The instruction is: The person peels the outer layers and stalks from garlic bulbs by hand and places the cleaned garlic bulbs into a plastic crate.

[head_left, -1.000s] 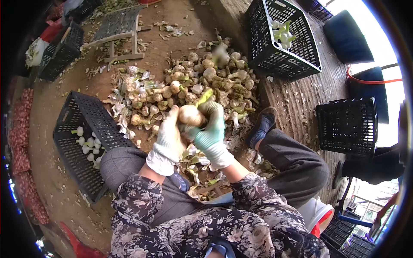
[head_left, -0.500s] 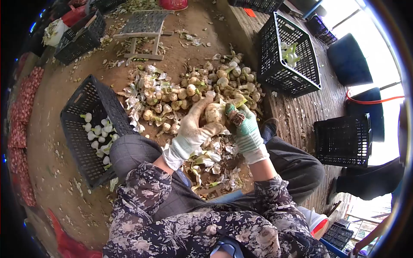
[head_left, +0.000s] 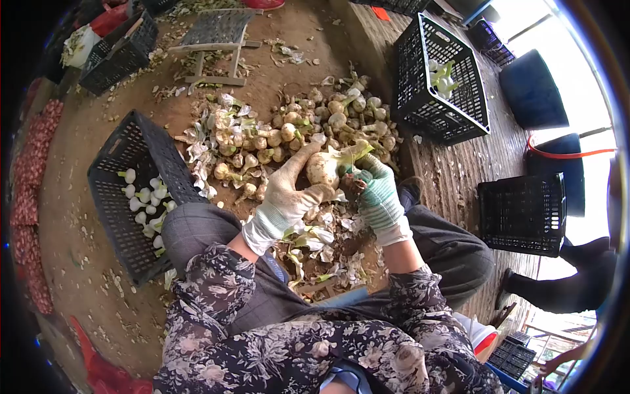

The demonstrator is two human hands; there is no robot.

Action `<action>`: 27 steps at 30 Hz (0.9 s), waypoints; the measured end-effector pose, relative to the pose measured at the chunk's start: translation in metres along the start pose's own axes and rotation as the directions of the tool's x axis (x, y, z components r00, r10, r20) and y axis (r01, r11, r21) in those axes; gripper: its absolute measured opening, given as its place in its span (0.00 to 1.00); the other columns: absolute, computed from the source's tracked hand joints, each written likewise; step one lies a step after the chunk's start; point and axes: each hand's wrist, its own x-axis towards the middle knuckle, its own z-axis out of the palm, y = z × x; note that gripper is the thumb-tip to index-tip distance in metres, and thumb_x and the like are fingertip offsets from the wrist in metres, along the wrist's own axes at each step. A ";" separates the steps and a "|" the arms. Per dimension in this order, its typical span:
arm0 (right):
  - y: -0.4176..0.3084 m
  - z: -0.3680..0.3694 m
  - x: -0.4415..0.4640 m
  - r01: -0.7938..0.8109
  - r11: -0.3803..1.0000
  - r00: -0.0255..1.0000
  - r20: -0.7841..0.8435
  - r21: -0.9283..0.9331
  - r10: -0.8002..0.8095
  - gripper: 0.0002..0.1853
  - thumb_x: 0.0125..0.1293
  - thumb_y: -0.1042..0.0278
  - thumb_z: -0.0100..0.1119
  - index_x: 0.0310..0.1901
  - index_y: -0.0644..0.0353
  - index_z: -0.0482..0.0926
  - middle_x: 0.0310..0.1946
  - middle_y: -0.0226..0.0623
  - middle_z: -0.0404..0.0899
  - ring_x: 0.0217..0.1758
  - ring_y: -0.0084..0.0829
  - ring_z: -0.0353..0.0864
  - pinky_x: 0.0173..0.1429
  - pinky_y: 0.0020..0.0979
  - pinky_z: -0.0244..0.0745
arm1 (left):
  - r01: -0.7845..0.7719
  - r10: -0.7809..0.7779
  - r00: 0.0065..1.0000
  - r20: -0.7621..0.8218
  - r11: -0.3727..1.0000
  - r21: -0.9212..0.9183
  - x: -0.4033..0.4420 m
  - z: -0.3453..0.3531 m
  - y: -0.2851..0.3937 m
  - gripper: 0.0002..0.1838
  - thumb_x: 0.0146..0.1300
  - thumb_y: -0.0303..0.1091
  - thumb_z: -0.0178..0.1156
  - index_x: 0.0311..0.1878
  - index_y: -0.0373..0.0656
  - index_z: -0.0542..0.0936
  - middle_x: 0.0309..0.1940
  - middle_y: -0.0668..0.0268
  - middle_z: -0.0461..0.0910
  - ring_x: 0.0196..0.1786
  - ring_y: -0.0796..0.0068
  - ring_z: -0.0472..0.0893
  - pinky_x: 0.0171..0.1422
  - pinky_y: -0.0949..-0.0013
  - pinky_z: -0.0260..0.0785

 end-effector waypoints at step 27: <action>0.016 -0.014 0.001 -0.048 0.998 0.999 0.016 0.045 0.048 0.12 0.58 0.78 0.57 0.45 0.66 0.75 0.36 0.30 0.79 0.35 0.18 0.75 0.40 0.20 0.71 | 0.417 -0.511 0.855 -0.095 0.783 -0.462 0.007 -0.001 -0.011 0.24 0.68 0.46 0.40 0.55 0.34 0.66 0.49 0.58 0.73 0.49 0.70 0.75 0.55 0.66 0.69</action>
